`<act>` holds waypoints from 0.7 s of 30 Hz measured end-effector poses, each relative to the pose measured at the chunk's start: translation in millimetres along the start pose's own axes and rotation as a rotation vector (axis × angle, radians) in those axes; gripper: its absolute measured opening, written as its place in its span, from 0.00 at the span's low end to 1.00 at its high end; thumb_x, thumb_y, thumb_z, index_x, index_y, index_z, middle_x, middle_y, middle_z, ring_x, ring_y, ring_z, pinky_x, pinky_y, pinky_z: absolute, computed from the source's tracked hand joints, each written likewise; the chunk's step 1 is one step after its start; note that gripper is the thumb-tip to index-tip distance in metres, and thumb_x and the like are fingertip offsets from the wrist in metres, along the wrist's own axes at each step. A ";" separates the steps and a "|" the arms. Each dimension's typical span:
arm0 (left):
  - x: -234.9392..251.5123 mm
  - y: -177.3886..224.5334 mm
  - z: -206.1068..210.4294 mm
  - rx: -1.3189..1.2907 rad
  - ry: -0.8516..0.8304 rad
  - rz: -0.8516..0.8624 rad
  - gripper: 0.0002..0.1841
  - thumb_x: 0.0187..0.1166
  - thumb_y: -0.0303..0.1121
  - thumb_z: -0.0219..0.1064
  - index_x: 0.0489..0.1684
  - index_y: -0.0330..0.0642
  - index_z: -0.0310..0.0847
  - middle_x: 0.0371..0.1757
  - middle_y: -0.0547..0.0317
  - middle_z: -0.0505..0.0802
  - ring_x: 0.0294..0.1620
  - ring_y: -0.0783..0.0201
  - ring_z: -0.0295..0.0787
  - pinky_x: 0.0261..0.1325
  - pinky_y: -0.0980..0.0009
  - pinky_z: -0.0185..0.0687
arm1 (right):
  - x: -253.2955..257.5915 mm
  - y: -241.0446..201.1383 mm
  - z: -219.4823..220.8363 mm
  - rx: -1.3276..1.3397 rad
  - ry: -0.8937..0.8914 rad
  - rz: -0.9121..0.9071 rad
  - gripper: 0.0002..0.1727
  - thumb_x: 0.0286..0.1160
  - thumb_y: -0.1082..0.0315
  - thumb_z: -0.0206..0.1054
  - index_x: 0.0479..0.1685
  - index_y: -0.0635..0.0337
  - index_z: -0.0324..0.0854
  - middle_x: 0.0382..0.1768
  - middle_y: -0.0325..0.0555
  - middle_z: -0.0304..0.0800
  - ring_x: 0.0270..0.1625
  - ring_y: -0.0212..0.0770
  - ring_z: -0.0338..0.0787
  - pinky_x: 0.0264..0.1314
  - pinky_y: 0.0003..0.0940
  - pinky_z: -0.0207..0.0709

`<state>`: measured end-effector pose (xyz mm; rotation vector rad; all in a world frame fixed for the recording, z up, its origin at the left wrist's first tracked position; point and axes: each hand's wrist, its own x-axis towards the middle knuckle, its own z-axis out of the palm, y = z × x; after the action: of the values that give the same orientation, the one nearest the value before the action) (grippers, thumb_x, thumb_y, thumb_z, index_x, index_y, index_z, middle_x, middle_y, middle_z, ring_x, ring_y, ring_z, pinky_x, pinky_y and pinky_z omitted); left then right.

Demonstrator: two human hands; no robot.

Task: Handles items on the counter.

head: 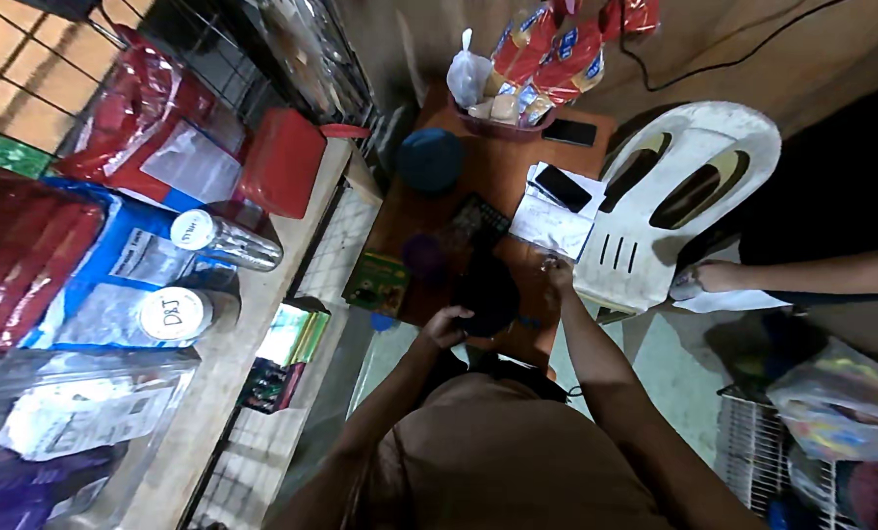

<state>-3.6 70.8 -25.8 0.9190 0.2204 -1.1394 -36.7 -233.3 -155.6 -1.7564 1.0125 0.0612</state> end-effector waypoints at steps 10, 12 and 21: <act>10.3 5.5 9.0 -0.326 -0.028 0.094 0.13 0.83 0.42 0.51 0.51 0.50 0.80 0.45 0.56 0.93 0.43 0.61 0.93 0.40 0.61 0.91 | -34.8 -83.2 -5.3 -0.498 -0.108 -0.092 0.28 0.85 0.62 0.63 0.80 0.67 0.71 0.75 0.71 0.77 0.78 0.69 0.77 0.80 0.67 0.69; 17.0 5.2 11.3 -0.330 -0.066 0.151 0.22 0.87 0.56 0.47 0.61 0.55 0.80 0.53 0.58 0.93 0.51 0.61 0.92 0.46 0.59 0.91 | -39.2 -98.7 -7.2 -0.516 -0.089 -0.143 0.29 0.83 0.64 0.64 0.82 0.62 0.71 0.75 0.69 0.78 0.77 0.68 0.79 0.78 0.68 0.71; 30.5 12.0 29.9 -0.324 -0.035 0.208 0.36 0.84 0.70 0.30 0.63 0.60 0.80 0.54 0.62 0.93 0.53 0.62 0.91 0.48 0.59 0.90 | -87.5 -149.9 -19.8 -0.151 -0.202 -0.556 0.18 0.83 0.59 0.68 0.58 0.64 0.90 0.55 0.58 0.94 0.58 0.51 0.93 0.69 0.53 0.82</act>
<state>11.5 29.7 -18.6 0.6183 0.2656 -0.8945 -3.3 -184.6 8.8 -2.0664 0.3600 -0.0380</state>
